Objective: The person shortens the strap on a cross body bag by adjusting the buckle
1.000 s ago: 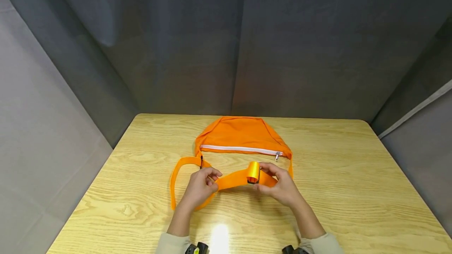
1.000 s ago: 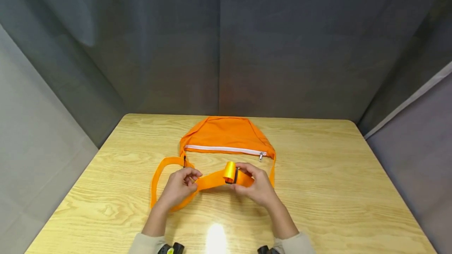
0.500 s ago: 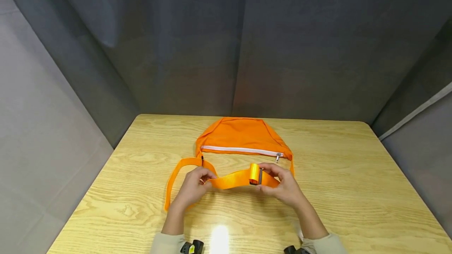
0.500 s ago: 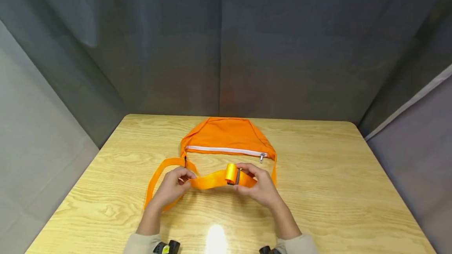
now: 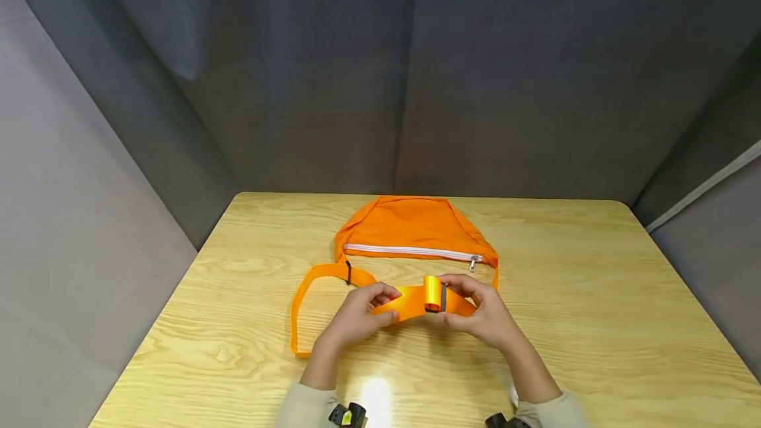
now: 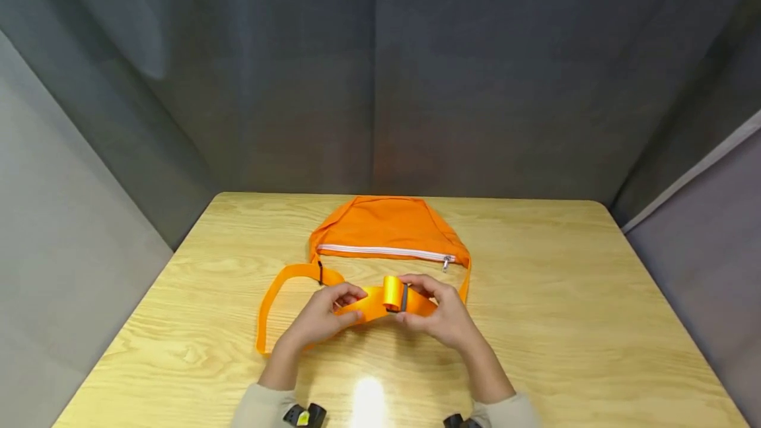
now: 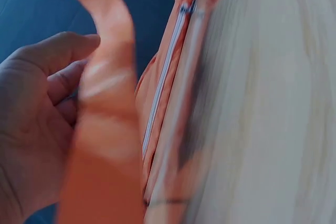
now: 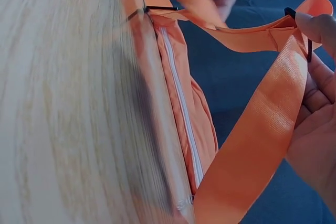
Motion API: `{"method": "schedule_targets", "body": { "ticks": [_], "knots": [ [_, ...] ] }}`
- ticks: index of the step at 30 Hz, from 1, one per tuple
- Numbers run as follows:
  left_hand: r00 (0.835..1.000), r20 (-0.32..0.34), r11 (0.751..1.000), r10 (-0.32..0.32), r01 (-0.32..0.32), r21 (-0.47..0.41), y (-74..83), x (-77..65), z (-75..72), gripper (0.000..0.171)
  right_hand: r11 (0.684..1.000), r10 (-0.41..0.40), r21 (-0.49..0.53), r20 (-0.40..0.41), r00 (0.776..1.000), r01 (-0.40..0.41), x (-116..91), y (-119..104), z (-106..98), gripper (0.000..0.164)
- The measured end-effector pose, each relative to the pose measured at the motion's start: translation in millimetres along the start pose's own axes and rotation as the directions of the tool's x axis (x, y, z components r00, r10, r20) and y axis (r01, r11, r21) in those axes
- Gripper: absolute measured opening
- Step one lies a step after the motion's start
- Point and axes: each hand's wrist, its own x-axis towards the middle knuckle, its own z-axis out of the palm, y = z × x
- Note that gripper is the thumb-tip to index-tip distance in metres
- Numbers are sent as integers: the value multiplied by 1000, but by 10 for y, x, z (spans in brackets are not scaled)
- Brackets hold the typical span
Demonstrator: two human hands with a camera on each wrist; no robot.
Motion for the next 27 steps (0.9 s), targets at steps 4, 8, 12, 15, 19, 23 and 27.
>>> {"method": "schedule_targets", "body": {
  "ticks": [4,8,12,15,19,23,27],
  "knots": [
    [999,-27,999,33,-33,-11,39,73,95,14,1000,16,-1,11,1000,-16,-3,1,-23,46],
    [997,-66,999,44,-44,1,31,74,94,9,999,35,-2,21,999,-35,2,16,-31,45],
    [995,-89,999,35,-36,-7,-22,31,44,8,997,67,-28,9,998,-66,-3,35,-68,45],
    [995,-101,1000,8,-10,-23,-44,-13,-6,7,997,71,-43,3,997,-71,-7,42,-96,45],
    [994,-111,999,-6,1,-38,116,-99,-122,7,997,61,-48,4,998,-60,-16,41,-92,46],
    [995,-103,999,3,-8,-43,295,-157,-211,7,999,38,-6,11,999,-38,-22,87,-70,46],
    [996,-90,999,2,-6,-48,345,-141,-198,7,998,-2,66,26,1000,0,-22,236,-49,48]
  ]
}}
